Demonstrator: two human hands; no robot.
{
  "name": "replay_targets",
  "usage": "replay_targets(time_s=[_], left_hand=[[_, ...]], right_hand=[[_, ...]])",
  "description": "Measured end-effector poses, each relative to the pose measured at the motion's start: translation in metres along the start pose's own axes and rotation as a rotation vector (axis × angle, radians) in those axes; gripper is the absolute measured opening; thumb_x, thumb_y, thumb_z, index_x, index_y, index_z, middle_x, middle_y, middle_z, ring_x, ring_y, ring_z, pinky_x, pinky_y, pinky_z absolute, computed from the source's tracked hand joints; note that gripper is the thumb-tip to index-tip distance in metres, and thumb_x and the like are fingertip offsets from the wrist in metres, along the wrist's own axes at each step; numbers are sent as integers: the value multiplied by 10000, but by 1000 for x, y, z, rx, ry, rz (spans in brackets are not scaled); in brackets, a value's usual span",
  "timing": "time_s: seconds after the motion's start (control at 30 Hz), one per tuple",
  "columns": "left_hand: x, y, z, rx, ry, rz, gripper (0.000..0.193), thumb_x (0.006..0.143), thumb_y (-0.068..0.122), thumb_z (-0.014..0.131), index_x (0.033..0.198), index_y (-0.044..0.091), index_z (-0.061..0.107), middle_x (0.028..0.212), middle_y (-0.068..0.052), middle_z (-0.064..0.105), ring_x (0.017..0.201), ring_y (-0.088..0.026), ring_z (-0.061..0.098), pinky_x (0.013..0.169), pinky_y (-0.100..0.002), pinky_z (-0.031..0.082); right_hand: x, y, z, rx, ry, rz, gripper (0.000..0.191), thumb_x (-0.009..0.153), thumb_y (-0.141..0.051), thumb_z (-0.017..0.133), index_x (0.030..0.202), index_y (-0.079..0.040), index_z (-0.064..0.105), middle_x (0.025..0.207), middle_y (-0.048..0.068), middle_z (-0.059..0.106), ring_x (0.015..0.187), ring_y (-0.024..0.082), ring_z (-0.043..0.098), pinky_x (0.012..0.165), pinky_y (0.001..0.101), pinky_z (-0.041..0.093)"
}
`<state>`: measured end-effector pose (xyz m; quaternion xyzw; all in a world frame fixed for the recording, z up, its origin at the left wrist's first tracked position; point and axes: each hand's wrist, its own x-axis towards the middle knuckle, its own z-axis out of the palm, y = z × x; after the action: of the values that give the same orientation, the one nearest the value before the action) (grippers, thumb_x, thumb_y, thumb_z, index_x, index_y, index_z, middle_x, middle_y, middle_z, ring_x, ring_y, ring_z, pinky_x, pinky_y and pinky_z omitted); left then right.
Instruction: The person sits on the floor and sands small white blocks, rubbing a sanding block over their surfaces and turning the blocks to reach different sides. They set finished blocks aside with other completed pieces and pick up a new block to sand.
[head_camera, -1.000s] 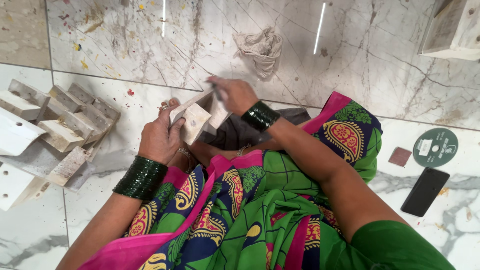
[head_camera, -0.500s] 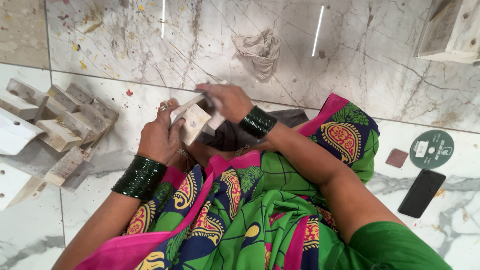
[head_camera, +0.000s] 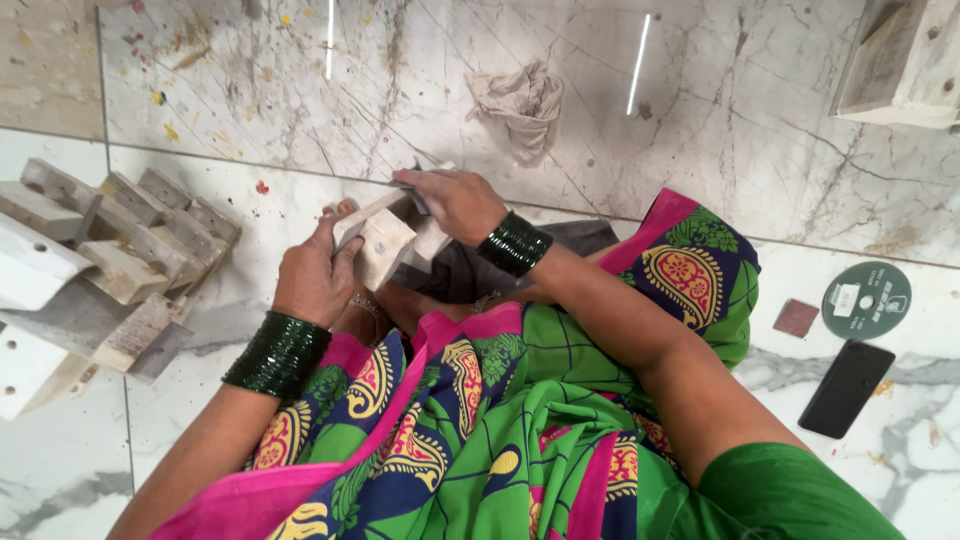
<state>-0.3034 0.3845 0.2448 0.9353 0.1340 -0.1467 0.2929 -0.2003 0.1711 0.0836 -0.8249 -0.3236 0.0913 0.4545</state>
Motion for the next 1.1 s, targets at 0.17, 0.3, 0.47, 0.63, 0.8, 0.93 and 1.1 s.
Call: replay_targets(time_s=[0.17, 0.3, 0.47, 0.63, 0.8, 0.93, 1.1], left_hand=[[1, 3, 0, 19, 34, 91, 357, 985, 210, 626, 1310, 66, 599, 840, -271, 692, 811, -474, 678, 711, -549, 531], [1, 9, 5, 67, 43, 130, 333, 980, 224, 622, 1284, 87, 612, 893, -267, 700, 832, -491, 667, 719, -578, 527], [0, 13, 9, 161, -20, 30, 331, 996, 252, 599, 1293, 108, 591, 947, -264, 707, 860, -491, 671, 745, -588, 528], [-1, 12, 8, 194, 34, 233, 314, 989, 262, 602, 1258, 99, 601, 989, -271, 704, 889, -475, 683, 731, -564, 543], [3, 11, 6, 186, -43, 65, 336, 993, 279, 592, 1288, 119, 610, 922, -241, 716, 839, -476, 678, 722, -580, 535], [2, 8, 7, 180, -30, 80, 339, 992, 280, 599, 1279, 100, 611, 912, -247, 714, 837, -471, 681, 727, -577, 537], [5, 4, 14, 383, -195, 47, 384, 981, 303, 602, 1198, -14, 598, 1064, -295, 689, 923, -458, 700, 790, -547, 572]], right_hand=[[9, 6, -15, -247, -99, 265, 415, 955, -95, 570, 1339, -228, 652, 1099, 144, 747, 930, 363, 705, 802, 481, 555], [12, -9, -20, -157, -52, 230, 406, 975, -93, 570, 1351, -228, 643, 1021, 135, 748, 893, 325, 727, 827, 473, 570], [-6, -65, -28, -96, -24, -37, 443, 975, -106, 611, 1407, -204, 616, 953, 113, 706, 859, 342, 704, 731, 464, 569], [1, -49, -44, -62, -19, 6, 375, 1000, -163, 593, 1368, -217, 649, 1008, 105, 741, 849, 339, 707, 710, 447, 567], [15, -19, -36, -231, -71, 158, 361, 998, -180, 562, 1340, -220, 670, 1036, 121, 750, 848, 317, 728, 734, 447, 576], [14, -48, -41, 92, -129, 136, 374, 1017, -140, 538, 1368, -210, 646, 947, 77, 776, 853, 256, 755, 856, 387, 581], [3, -114, -72, 644, -85, -337, 530, 1038, 74, 497, 1487, -208, 505, 1237, 146, 697, 1052, 269, 715, 952, 360, 568]])
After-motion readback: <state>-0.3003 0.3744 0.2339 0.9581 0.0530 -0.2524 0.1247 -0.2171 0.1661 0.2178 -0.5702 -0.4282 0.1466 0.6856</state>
